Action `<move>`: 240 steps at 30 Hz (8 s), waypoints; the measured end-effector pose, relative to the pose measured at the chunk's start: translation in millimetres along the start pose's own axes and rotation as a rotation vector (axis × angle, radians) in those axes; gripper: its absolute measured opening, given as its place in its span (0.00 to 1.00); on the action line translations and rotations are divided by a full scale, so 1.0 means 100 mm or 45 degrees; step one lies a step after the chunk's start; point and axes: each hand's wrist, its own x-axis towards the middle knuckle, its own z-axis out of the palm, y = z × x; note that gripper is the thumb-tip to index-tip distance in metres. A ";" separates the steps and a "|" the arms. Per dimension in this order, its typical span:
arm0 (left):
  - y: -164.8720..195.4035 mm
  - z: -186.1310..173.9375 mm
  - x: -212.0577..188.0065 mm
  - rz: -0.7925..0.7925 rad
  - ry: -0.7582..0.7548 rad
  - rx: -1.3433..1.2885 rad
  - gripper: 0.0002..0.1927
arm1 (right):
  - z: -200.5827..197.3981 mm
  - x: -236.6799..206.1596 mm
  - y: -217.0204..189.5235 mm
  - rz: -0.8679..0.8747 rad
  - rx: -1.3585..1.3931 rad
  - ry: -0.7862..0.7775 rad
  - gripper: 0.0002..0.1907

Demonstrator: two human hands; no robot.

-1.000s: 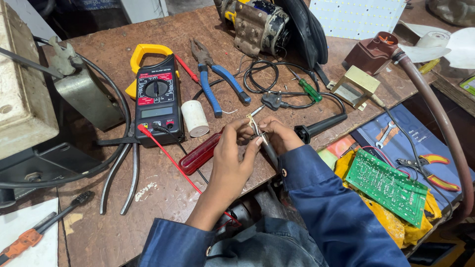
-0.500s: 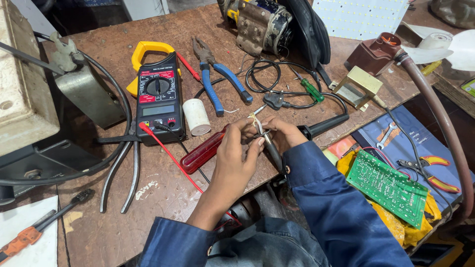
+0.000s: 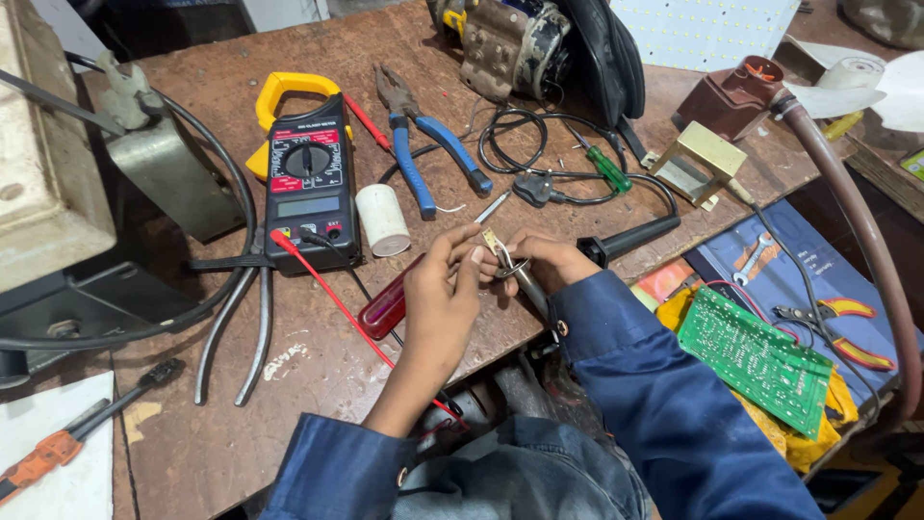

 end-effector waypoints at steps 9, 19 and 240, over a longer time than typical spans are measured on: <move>-0.01 -0.02 -0.02 0.001 -0.063 -0.049 0.09 | 0.12 -0.06 -0.10 0.046 -0.117 0.052 0.13; 0.00 -0.03 -0.01 0.015 -0.047 0.030 0.05 | 0.22 -0.14 -0.17 0.073 -0.090 0.018 0.13; 0.23 -0.03 -0.18 0.223 -0.042 0.177 0.12 | 0.24 -0.25 -0.18 -0.100 -0.229 -0.288 0.41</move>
